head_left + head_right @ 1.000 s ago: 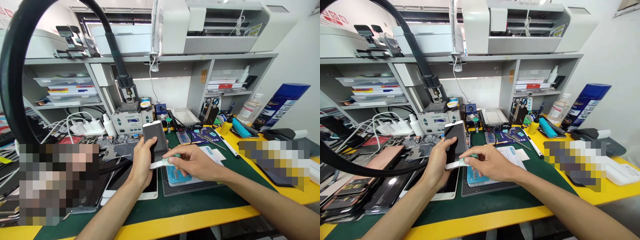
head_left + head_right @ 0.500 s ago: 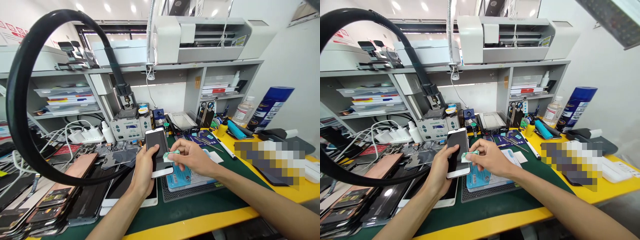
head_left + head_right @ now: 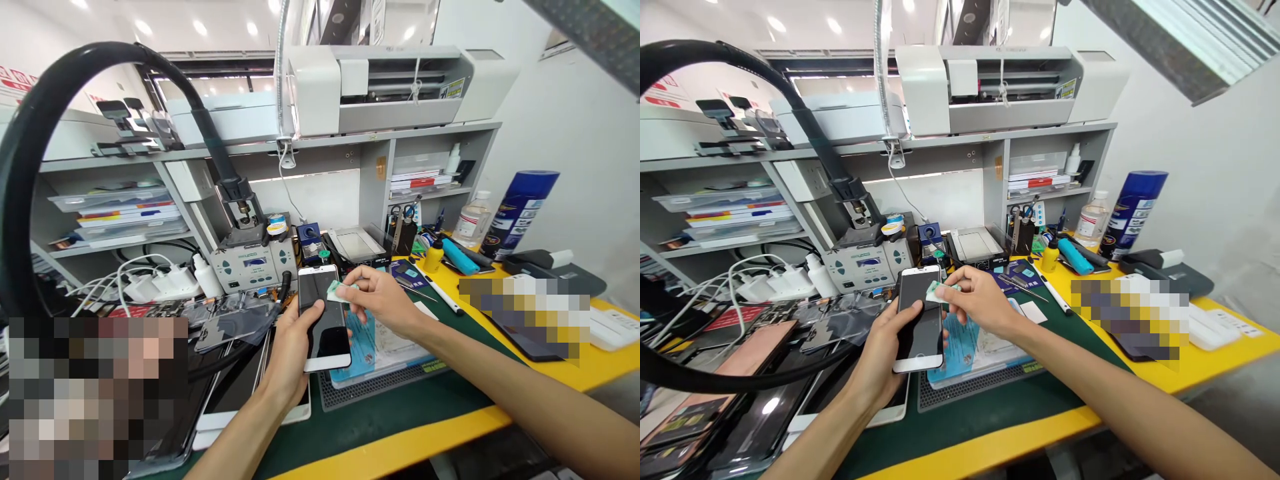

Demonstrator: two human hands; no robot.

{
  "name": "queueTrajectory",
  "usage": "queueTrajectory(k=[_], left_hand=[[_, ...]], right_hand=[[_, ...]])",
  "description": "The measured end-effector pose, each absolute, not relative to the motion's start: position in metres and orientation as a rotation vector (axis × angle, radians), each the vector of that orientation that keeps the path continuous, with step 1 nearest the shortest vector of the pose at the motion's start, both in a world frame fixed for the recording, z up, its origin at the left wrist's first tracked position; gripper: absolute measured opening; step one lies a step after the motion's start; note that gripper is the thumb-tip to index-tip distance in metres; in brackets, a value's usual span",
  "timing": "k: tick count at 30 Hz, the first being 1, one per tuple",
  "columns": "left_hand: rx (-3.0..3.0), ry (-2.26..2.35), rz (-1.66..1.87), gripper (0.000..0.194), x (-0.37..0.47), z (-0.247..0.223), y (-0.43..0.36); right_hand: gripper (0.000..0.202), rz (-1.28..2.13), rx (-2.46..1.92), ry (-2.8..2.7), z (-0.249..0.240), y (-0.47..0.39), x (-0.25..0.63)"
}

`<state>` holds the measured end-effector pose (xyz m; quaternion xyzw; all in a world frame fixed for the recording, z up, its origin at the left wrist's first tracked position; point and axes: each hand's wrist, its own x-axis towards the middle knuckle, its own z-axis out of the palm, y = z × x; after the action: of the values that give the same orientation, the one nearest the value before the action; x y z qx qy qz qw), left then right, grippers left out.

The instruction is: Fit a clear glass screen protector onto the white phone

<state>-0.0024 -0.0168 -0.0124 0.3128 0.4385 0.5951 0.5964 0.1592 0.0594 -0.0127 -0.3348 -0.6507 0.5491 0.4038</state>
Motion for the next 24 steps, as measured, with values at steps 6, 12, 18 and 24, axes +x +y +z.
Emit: queueTrajectory(k=[6, 12, 18, 24], left_hand=[[0.721, 0.96, 1.289, 0.035, 0.0, -0.011, -0.019], [0.728, 0.951, 1.251, 0.039, 0.002, -0.011, -0.021], [0.72, 0.962, 1.237, 0.042, 0.004, -0.012, -0.022], [0.739, 0.966, 1.238, 0.038, 0.005, -0.011, -0.022]], right_hand=[[0.042, 1.356, -0.841, -1.509, -0.011, 0.068, 0.161], [0.043, 1.291, -0.826, -1.432, -0.011, 0.074, 0.163], [0.04, 1.07, -0.8, -1.459, -0.004, 0.072, 0.168], [0.026, 0.909, -0.798, -1.868, -0.005, 0.057, 0.167]])
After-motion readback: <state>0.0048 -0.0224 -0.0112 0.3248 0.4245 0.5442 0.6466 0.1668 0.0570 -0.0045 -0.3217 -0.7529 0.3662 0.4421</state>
